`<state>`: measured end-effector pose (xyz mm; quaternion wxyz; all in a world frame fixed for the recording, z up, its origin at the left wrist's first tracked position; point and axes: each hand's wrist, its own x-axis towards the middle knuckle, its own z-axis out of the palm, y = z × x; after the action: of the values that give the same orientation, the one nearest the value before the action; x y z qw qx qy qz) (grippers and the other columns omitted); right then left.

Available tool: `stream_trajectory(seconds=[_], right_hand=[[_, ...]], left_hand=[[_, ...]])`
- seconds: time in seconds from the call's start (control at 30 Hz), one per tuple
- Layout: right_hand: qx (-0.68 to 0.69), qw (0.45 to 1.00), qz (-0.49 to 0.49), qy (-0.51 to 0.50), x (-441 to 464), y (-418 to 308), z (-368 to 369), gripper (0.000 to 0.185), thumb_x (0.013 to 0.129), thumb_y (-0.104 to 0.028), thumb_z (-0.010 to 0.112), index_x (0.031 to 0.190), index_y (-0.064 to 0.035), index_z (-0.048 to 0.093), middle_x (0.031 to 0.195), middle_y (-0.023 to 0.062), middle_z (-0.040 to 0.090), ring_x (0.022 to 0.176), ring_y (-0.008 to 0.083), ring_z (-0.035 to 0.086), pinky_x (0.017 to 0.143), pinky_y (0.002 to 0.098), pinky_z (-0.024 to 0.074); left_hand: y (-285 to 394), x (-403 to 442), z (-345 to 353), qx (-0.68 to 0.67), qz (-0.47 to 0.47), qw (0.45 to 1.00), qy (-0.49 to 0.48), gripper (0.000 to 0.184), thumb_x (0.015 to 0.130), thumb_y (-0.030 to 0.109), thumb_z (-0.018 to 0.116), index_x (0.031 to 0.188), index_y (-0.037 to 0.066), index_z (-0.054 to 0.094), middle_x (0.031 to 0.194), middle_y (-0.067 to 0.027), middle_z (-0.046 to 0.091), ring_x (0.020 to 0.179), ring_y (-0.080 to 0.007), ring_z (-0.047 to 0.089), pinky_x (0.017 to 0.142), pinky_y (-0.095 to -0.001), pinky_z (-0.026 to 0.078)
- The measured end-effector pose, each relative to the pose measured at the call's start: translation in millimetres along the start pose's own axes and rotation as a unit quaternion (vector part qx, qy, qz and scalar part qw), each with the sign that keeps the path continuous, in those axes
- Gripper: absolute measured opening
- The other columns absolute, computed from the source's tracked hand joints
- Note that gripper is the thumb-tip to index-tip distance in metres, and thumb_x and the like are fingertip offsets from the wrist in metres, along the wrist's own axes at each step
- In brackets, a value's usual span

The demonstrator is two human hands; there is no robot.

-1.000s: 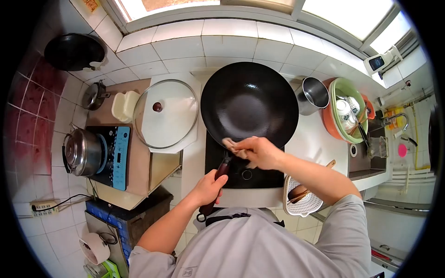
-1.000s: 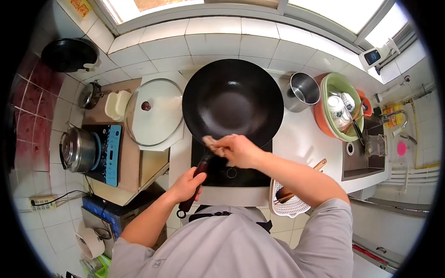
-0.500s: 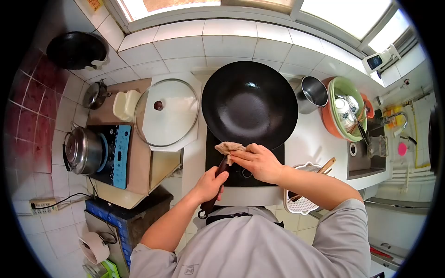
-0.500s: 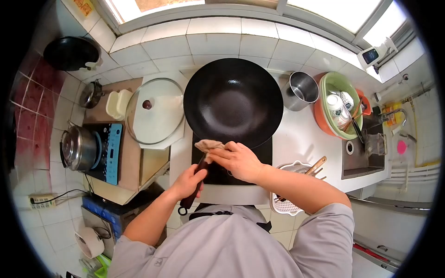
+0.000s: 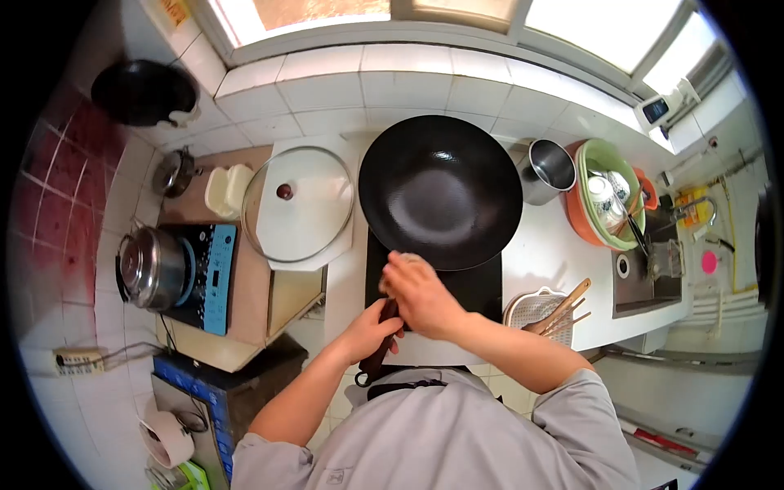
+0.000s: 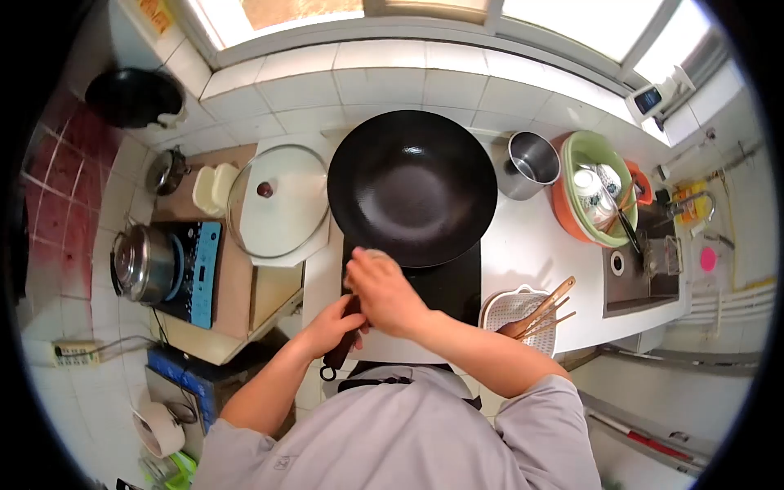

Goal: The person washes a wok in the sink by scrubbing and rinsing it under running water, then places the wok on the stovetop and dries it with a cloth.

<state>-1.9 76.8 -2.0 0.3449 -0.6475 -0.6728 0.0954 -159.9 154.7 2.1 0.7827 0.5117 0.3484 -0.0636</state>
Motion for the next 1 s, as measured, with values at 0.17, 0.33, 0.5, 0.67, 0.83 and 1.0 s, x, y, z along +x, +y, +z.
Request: stream_trajectory(seconds=[0.17, 0.33, 0.5, 0.67, 0.83, 1.0], right_hand=[[0.117, 0.993, -0.007, 0.03, -3.2, -0.4, 10.9, 0.042, 0.072, 0.007, 0.054, 0.112, -0.0006, 0.063, 0.12, 0.0155, 0.061, 0.113, 0.0344, 0.054, 0.1, 0.043, 0.0402], [0.329, 0.944, 0.027, -0.022, -13.5, -24.3, 3.8, 0.033, 0.073, 0.012, 0.052, 0.099, -0.0034, 0.067, 0.095, 0.012, 0.066, 0.097, 0.028, 0.062, 0.087, 0.0384, 0.0474], [0.522, 0.81, 0.24, -0.113, -3.4, 5.8, -38.3, 0.032, 0.074, 0.005, 0.044, 0.096, 0.0035, 0.067, 0.088, 0.0086, 0.067, 0.083, 0.0162, 0.061, 0.079, 0.0284, 0.0492], [0.545, 0.795, 0.263, 0.039, 54.2, 67.5, -113.0, 0.034, 0.069, 0.002, 0.042, 0.093, 0.0041, 0.066, 0.095, 0.0103, 0.067, 0.094, 0.0178, 0.061, 0.089, 0.0301, 0.0476], [-0.216, 0.962, 0.156, 0.063, 62.5, 182.2, -119.1, 0.038, 0.082, -0.015, 0.055, 0.118, -0.0022, 0.059, 0.124, 0.0214, 0.055, 0.117, 0.0362, 0.051, 0.101, 0.0427, 0.0395], [-0.357, 0.896, 0.13, -0.23, 50.2, 216.7, -79.5, 0.064, 0.091, -0.038, 0.054, 0.145, -0.0086, 0.037, 0.155, 0.0201, 0.021, 0.142, 0.038, 0.02, 0.115, 0.0438, 0.0219]], left_hand=[[4.8, 2.4, -1.2, 0.033, 0.0, 0.999, 0.002, 0.026, 0.083, 0.009, 0.058, 0.107, 0.002, 0.049, 0.08, -0.0079, 0.057, 0.055, -0.0166, 0.058, 0.049, -0.0297, 0.047], [-22.8, 8.6, -12.1, 0.034, 0.013, 0.999, -0.005, 0.025, 0.084, 0.005, 0.058, 0.108, 0.001, 0.052, 0.084, -0.0087, 0.06, 0.059, -0.0161, 0.06, 0.054, -0.0291, 0.049], [-1.4, -12.8, 1.7, -0.005, 0.02, 1.0, 0.002, 0.041, 0.087, 0.01, 0.062, 0.123, -0.001, 0.046, 0.09, -0.0081, 0.06, 0.064, -0.0152, 0.06, 0.057, -0.0289, 0.051], [-8.0, -19.7, -1.9, -0.004, -0.017, 1.0, 0.01, 0.043, 0.09, 0.016, 0.061, 0.126, -0.001, 0.043, 0.089, -0.0084, 0.06, 0.063, -0.0148, 0.059, 0.059, -0.0281, 0.05], [-17.2, -18.2, -3.6, 0.014, -0.012, 1.0, 0.004, 0.038, 0.094, 0.017, 0.056, 0.123, -0.001, 0.042, 0.084, -0.0066, 0.057, 0.061, -0.0138, 0.058, 0.055, -0.0282, 0.048], [-8.5, -18.3, 2.5, -0.004, -0.03, 0.999, 0.012, 0.036, 0.094, 0.017, 0.055, 0.122, -0.001, 0.043, 0.079, -0.0056, 0.055, 0.055, -0.0124, 0.055, 0.051, -0.0274, 0.046]])
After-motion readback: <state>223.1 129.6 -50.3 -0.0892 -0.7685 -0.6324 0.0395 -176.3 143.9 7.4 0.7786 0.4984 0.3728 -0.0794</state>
